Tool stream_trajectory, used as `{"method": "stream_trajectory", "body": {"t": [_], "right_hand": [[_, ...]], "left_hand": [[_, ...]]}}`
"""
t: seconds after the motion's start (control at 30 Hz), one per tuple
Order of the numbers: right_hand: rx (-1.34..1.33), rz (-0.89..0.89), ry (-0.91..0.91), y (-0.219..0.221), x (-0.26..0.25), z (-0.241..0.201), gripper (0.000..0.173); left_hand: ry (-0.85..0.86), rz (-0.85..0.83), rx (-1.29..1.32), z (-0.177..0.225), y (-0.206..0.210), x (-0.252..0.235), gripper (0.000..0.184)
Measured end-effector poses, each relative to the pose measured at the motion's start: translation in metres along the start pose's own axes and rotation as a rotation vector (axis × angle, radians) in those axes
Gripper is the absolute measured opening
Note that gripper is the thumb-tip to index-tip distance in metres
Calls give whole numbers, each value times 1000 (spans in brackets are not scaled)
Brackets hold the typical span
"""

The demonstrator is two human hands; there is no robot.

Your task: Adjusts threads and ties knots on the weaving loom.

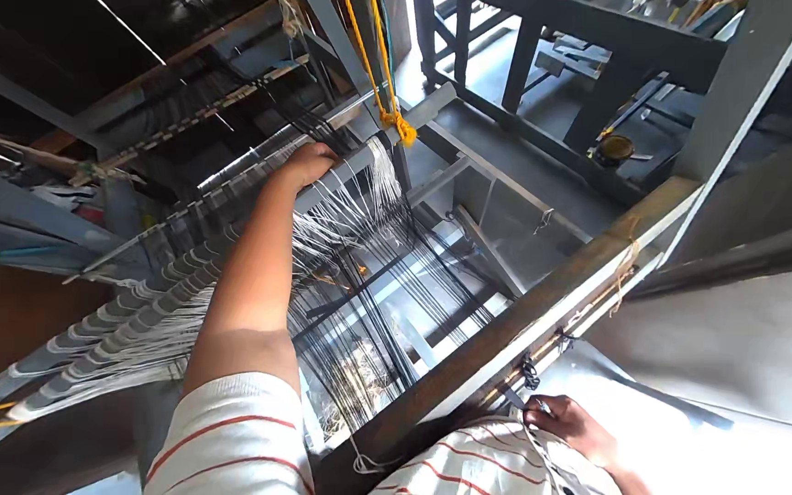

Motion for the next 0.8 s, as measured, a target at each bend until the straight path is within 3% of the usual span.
{"method": "stream_trajectory", "body": {"t": [0.17,0.33,0.43,0.53,0.6,0.8], "right_hand": [[9,13,22,-1,2,0,16],[11,5,16,-1,2,-3,15],[4,-6,3,0,0,-5,15],[39,-34,-19,2,-3,-7,16],[34,-27,-20,1,-2,-8,15],[7,-35,-8,2,0,-8,14]], "left_hand": [[-48,-20,-48,0,-3,9,33],[81,178,-107,14,-31,50,45],[146,162,-123,20,-19,76,44],[77,111,-165,8,1,77,51],[61,128,-131,4,5,76,52],[232,133,58,1,-3,81,42]]}}
Point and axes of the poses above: each hand's wrist, its own x-axis away from the middle knuckle, its own y-axis out of the palm, z = x × y, the point moved 9 cm from there along -x, towards the middle knuckle, and after that the axes turned 11 degrees about -y, right-handed, at the moved point
